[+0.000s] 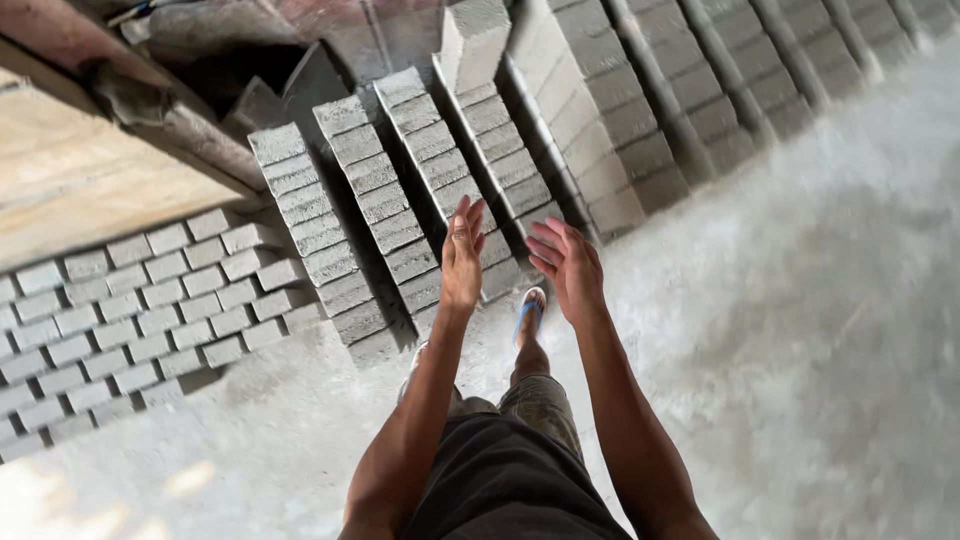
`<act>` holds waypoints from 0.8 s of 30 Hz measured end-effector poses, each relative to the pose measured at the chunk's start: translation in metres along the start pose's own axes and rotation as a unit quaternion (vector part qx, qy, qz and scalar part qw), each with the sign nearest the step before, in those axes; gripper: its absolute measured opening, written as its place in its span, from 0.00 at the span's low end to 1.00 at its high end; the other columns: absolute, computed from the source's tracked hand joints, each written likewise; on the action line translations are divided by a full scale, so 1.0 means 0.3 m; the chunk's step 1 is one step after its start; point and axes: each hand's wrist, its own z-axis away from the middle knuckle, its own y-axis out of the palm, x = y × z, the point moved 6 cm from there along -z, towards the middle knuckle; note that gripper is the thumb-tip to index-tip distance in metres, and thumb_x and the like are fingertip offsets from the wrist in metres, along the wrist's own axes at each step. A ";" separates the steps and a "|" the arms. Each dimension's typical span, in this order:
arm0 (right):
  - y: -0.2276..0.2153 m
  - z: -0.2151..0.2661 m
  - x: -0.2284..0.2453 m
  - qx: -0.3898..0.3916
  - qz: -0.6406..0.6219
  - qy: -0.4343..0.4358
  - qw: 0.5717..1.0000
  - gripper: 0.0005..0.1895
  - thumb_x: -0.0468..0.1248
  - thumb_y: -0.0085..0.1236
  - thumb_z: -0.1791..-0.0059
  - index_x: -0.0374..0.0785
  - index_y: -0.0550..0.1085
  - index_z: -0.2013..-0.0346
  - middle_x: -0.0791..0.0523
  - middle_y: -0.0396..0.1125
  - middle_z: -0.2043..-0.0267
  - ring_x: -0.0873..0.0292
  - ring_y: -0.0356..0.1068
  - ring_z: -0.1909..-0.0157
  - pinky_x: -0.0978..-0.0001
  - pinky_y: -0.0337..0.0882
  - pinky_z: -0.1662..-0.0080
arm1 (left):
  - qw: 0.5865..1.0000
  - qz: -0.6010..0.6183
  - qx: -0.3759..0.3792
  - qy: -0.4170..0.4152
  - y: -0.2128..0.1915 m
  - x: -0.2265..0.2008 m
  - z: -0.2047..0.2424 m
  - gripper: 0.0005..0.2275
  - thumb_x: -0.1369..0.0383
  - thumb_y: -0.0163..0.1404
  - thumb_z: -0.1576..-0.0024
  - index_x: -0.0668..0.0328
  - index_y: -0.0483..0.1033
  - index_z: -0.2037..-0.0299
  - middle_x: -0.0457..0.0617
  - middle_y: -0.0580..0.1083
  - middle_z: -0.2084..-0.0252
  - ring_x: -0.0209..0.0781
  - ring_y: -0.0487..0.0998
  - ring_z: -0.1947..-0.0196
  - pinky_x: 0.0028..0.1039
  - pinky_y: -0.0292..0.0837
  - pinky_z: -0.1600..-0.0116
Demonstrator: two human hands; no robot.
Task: The person picks up concrete bricks by hand and stacks them in neat rows on the floor of a warehouse.
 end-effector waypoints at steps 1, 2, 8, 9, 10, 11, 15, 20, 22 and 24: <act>-0.023 -0.064 0.002 0.016 0.009 0.009 1.000 0.24 0.49 0.42 0.40 0.41 0.71 0.34 0.47 0.70 0.35 0.46 0.73 0.37 0.54 0.74 0.41 | 1.000 0.004 -0.020 0.004 0.008 0.027 -0.018 0.30 0.49 0.22 0.27 0.61 0.47 0.21 0.64 0.59 0.24 0.68 0.51 0.22 0.62 0.48 0.23; -0.032 -0.166 0.016 0.034 0.023 0.026 0.999 0.25 0.50 0.41 0.40 0.42 0.69 0.33 0.47 0.69 0.33 0.46 0.72 0.36 0.53 0.72 0.39 | 0.999 0.006 -0.049 0.011 0.015 0.046 -0.072 0.30 0.50 0.23 0.27 0.64 0.47 0.21 0.65 0.60 0.24 0.68 0.51 0.22 0.62 0.48 0.24; -0.024 -0.674 0.181 0.108 0.084 0.094 0.986 0.29 0.53 0.45 0.41 0.42 0.67 0.30 0.47 0.66 0.30 0.46 0.68 0.32 0.50 0.68 0.35 | 0.974 0.003 -0.226 0.013 0.088 0.205 -0.403 0.30 0.53 0.23 0.27 0.68 0.50 0.23 0.69 0.60 0.25 0.70 0.52 0.23 0.63 0.50 0.24; -0.022 -0.713 0.214 0.093 0.091 0.112 0.985 0.28 0.53 0.46 0.41 0.43 0.69 0.30 0.48 0.66 0.30 0.47 0.69 0.32 0.51 0.68 0.35 | 0.967 0.023 -0.253 -0.012 0.096 0.238 -0.427 0.29 0.52 0.24 0.27 0.65 0.51 0.22 0.65 0.61 0.24 0.66 0.53 0.23 0.60 0.52 0.24; -0.029 -0.776 0.211 0.100 0.092 0.124 0.983 0.28 0.53 0.46 0.41 0.43 0.69 0.30 0.48 0.66 0.30 0.47 0.69 0.32 0.51 0.68 0.35 | 0.964 0.020 -0.266 -0.016 0.104 0.283 -0.470 0.29 0.52 0.24 0.27 0.65 0.51 0.22 0.65 0.61 0.24 0.66 0.53 0.23 0.60 0.52 0.24; -0.034 -0.840 0.206 0.098 0.082 0.128 0.983 0.28 0.52 0.47 0.42 0.42 0.68 0.30 0.48 0.65 0.29 0.45 0.67 0.31 0.50 0.68 0.35 | 0.958 0.022 -0.286 -0.013 0.104 0.326 -0.509 0.29 0.53 0.24 0.26 0.66 0.51 0.22 0.66 0.61 0.25 0.67 0.53 0.23 0.60 0.52 0.24; 0.064 -1.063 0.227 0.079 0.057 0.130 0.987 0.29 0.53 0.50 0.44 0.44 0.69 0.31 0.50 0.62 0.26 0.45 0.62 0.26 0.46 0.61 0.30 | 0.944 0.036 -0.327 -0.003 0.045 0.401 -0.753 0.30 0.49 0.26 0.26 0.64 0.51 0.22 0.64 0.60 0.24 0.65 0.53 0.23 0.58 0.53 0.24; 0.185 -1.376 0.160 0.056 0.105 0.118 0.986 0.31 0.54 0.46 0.43 0.45 0.65 0.28 0.51 0.56 0.22 0.43 0.56 0.23 0.44 0.58 0.28 | 0.946 -0.018 -0.322 -0.029 -0.053 0.323 -1.068 0.30 0.49 0.26 0.27 0.58 0.51 0.21 0.58 0.59 0.22 0.57 0.53 0.22 0.50 0.52 0.22; 0.190 -1.489 0.103 0.034 0.137 0.130 0.981 0.30 0.54 0.45 0.43 0.48 0.66 0.28 0.53 0.58 0.23 0.44 0.58 0.24 0.44 0.60 0.29 | 0.942 -0.022 -0.330 -0.061 -0.090 0.372 -1.174 0.30 0.46 0.27 0.27 0.53 0.52 0.20 0.53 0.59 0.22 0.52 0.54 0.22 0.48 0.52 0.22; 0.226 -1.571 0.087 0.032 0.163 0.118 0.979 0.32 0.56 0.40 0.42 0.45 0.62 0.26 0.54 0.55 0.22 0.44 0.56 0.23 0.43 0.58 0.28 | 0.947 -0.033 -0.314 -0.066 -0.108 0.398 -1.288 0.31 0.48 0.24 0.28 0.61 0.52 0.21 0.63 0.54 0.21 0.62 0.49 0.21 0.51 0.46 0.20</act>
